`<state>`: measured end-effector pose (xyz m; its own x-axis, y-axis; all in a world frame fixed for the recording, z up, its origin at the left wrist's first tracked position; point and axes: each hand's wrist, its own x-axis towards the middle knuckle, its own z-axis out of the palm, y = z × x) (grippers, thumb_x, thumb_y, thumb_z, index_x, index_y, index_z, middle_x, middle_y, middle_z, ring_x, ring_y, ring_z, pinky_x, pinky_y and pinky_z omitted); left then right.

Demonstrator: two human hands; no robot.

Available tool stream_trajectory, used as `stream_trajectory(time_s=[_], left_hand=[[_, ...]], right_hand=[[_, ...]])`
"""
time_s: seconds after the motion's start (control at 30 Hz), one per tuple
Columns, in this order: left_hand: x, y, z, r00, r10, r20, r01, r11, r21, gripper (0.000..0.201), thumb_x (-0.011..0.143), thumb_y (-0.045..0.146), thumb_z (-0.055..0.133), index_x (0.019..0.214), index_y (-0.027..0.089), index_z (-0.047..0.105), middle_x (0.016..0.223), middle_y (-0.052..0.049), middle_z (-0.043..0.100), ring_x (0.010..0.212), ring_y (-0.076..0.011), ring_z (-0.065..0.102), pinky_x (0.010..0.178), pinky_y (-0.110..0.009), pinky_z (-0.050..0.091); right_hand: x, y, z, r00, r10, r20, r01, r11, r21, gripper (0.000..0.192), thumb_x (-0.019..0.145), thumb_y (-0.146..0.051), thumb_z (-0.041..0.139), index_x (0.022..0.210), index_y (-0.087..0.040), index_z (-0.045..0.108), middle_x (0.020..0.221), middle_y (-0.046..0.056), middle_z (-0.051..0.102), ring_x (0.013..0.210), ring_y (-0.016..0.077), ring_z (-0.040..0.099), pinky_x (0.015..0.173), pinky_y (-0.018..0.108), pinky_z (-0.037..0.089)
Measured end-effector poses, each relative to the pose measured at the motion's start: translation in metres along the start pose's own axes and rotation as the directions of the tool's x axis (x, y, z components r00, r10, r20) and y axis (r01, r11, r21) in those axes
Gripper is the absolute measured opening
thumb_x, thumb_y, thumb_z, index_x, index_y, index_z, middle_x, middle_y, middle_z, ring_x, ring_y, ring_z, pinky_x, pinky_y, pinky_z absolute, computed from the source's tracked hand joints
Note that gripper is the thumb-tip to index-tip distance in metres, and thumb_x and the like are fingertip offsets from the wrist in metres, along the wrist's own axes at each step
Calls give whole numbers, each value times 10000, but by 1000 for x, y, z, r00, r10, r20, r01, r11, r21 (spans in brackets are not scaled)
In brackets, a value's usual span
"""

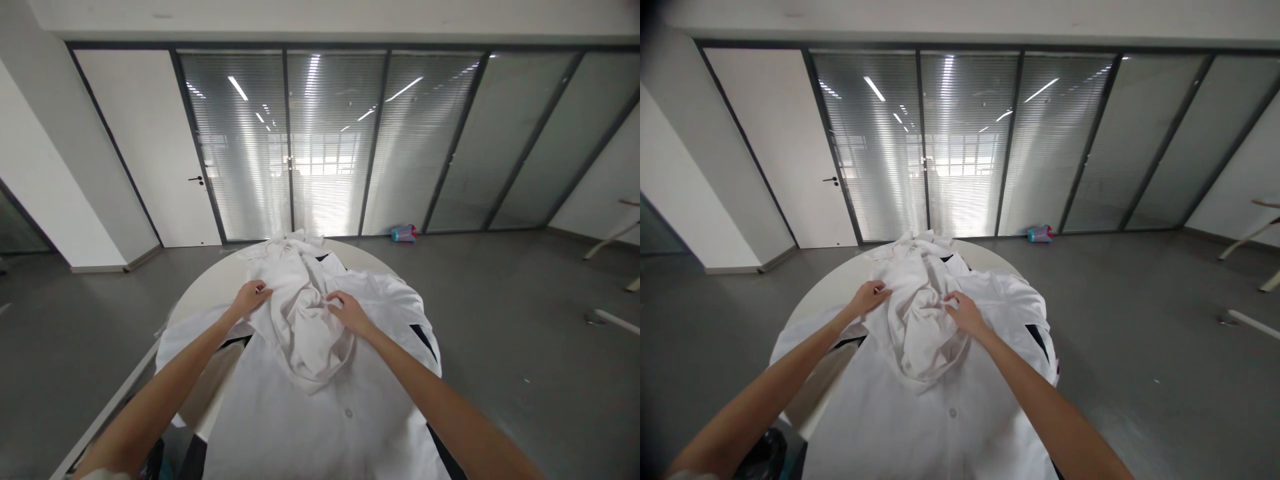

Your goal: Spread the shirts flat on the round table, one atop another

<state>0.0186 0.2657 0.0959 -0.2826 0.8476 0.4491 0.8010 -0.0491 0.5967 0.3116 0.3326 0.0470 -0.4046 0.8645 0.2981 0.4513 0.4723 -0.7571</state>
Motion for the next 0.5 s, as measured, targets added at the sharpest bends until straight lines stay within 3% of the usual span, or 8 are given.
stream_trajectory(time_s=[0.07,0.17,0.23,0.3,0.33,0.37,0.47,0.5], left_hand=[[12,5,-8,997,-7,-81,6,1000,-14,334,942,386,599,1166,138,613,1152,-64,621,987,-230,628,828,-390,553],[31,-2,-41,956,-54,-289,47,998,-32,221,955,323,534,986,121,617,904,-35,610,808,-162,580,706,-285,499],[34,-16,-70,832,-80,-549,55,997,-63,181,928,294,520,870,134,581,759,1,537,689,-130,500,626,-245,431],[24,-33,-98,686,-46,-727,6,998,-57,184,884,327,560,845,148,564,735,19,513,655,-118,470,604,-232,396],[14,-42,-110,665,-11,-747,-11,1000,-24,205,861,357,583,850,153,570,743,19,528,660,-120,482,610,-231,396],[3,-51,-119,697,27,-717,-9,1000,29,231,844,390,596,852,160,581,750,16,549,666,-126,501,619,-235,400],[-35,-68,-134,885,112,-452,4,969,248,273,813,462,605,829,190,616,750,2,586,685,-161,548,663,-265,424],[-46,-70,-136,918,136,-371,-9,946,323,275,805,471,603,840,199,631,771,-11,592,720,-183,563,696,-286,436]], right_hand=[[10,-11,-15,974,-102,-204,109,994,22,93,770,-235,560,816,-227,639,890,36,680,875,217,622,818,358,485],[15,-26,-55,807,-202,-555,238,971,-8,117,806,-254,509,816,-215,620,873,45,635,785,189,583,675,300,461],[9,-27,-83,661,-176,-729,233,972,-24,118,829,-280,519,838,-206,610,851,33,611,685,155,534,592,268,420],[-6,-18,-104,583,-137,-801,203,979,-20,133,839,-324,556,858,-201,603,815,16,600,613,130,488,550,252,390],[-15,-11,-111,588,-132,-798,184,983,-26,152,838,-348,574,862,-200,606,811,15,605,603,127,484,543,251,387],[-25,-3,-115,627,-137,-767,161,986,-45,171,833,-367,588,860,-201,615,823,22,621,617,133,503,547,255,391],[-55,20,-116,863,-117,-491,79,992,-97,200,796,-407,617,846,-220,668,907,54,696,747,191,607,584,279,438],[-63,25,-116,928,-87,-362,54,993,-101,211,786,-418,621,852,-229,687,937,57,715,782,209,628,597,289,459]])
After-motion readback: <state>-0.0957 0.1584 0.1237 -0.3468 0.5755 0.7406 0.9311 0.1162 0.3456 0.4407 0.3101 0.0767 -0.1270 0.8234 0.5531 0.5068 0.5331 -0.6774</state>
